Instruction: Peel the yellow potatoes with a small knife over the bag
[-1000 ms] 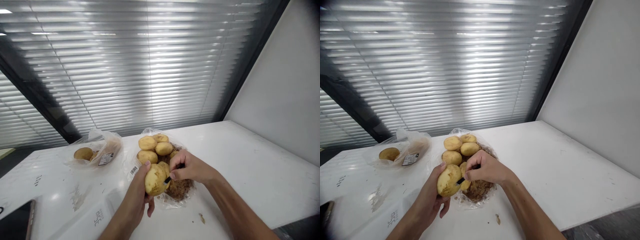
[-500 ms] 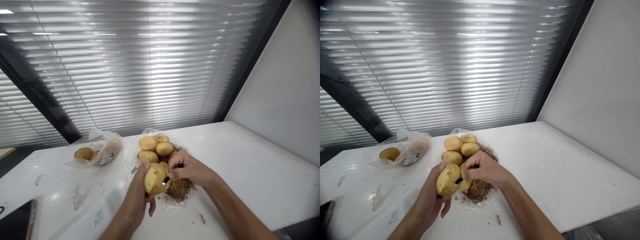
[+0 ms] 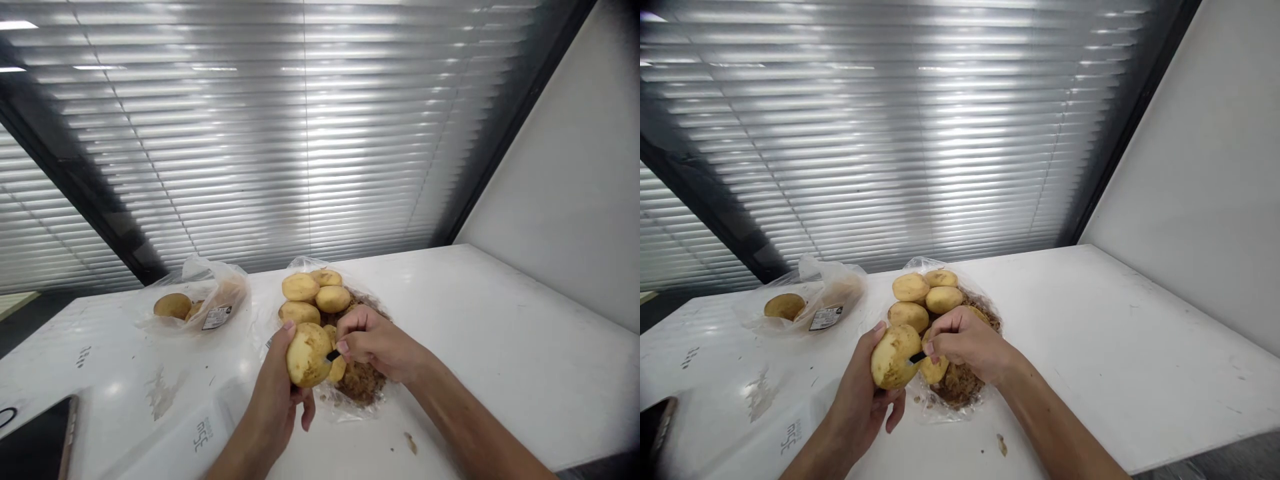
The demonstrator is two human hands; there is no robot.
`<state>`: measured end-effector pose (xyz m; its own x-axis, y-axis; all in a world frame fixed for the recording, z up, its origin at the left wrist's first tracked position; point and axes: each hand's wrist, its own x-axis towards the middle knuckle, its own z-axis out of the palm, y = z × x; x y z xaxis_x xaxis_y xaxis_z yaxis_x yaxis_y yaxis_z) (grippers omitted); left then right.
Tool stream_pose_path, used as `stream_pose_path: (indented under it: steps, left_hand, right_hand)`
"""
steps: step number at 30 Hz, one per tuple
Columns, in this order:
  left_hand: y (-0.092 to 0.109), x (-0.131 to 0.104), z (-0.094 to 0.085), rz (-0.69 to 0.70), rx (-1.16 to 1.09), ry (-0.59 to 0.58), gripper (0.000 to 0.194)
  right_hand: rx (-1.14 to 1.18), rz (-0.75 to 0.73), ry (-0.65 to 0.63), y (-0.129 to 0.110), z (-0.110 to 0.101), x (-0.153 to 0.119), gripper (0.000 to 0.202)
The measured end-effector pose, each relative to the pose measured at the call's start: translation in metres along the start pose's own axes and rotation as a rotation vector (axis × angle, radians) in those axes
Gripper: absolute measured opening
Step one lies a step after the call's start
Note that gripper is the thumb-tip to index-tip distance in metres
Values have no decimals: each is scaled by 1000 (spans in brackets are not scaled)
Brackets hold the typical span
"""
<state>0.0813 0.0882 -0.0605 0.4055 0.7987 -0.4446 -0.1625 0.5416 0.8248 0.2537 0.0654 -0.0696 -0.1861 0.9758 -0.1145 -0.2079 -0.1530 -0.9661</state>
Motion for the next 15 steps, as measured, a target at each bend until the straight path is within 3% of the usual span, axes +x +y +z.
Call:
stream_pose_path:
  steps: [15]
  left_hand:
    - [-4, 1, -1, 55, -21, 43, 48]
  right_hand:
    - [-30, -87, 94, -1, 4, -1, 20]
